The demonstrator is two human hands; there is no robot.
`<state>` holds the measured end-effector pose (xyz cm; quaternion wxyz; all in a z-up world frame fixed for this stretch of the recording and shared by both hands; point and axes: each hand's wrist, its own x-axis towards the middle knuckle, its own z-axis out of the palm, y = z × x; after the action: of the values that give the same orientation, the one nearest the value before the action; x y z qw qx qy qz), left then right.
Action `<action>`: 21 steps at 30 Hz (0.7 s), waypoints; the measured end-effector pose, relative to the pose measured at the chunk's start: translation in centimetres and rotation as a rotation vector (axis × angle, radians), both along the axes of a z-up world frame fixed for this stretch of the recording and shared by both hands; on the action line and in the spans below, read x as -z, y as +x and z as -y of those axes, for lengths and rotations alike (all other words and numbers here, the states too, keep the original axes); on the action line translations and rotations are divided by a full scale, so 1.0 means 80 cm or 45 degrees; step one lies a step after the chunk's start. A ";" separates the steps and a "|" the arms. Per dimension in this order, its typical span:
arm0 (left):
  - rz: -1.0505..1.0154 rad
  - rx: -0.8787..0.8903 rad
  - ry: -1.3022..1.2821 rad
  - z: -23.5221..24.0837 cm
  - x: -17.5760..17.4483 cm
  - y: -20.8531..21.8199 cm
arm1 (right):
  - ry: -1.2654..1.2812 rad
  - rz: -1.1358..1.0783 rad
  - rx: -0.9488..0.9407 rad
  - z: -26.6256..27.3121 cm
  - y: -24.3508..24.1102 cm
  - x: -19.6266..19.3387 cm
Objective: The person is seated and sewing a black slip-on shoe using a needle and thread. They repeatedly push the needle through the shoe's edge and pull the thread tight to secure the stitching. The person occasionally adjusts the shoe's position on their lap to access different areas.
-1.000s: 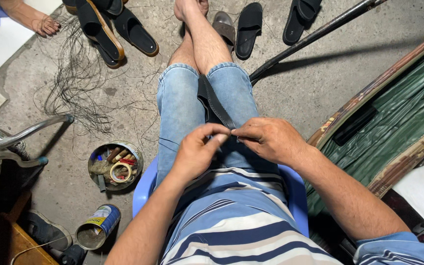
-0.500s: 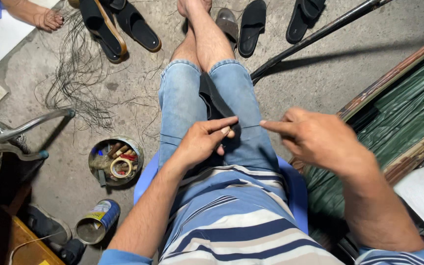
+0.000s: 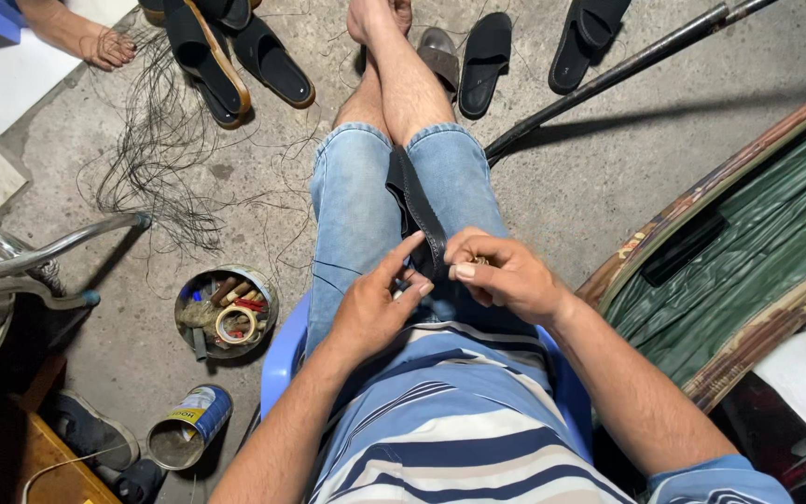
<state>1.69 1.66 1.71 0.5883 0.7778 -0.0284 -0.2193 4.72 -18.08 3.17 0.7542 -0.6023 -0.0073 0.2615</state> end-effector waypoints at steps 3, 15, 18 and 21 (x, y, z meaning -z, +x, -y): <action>-0.139 -0.012 -0.088 -0.005 0.010 -0.001 | -0.095 -0.049 -0.068 0.004 0.009 0.003; -0.276 -0.090 0.128 -0.020 -0.013 0.014 | 0.359 -0.362 1.127 0.116 0.078 -0.030; -0.247 0.035 0.133 -0.024 0.000 0.002 | -0.501 0.125 1.611 0.146 0.087 -0.013; -0.203 0.149 0.161 -0.026 -0.016 0.006 | -0.739 0.479 0.900 0.088 0.057 -0.004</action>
<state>2.18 3.77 2.99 0.5247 0.7904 -0.0131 -0.3158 9.29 -25.13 3.47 0.5836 -0.7898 0.1344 -0.1325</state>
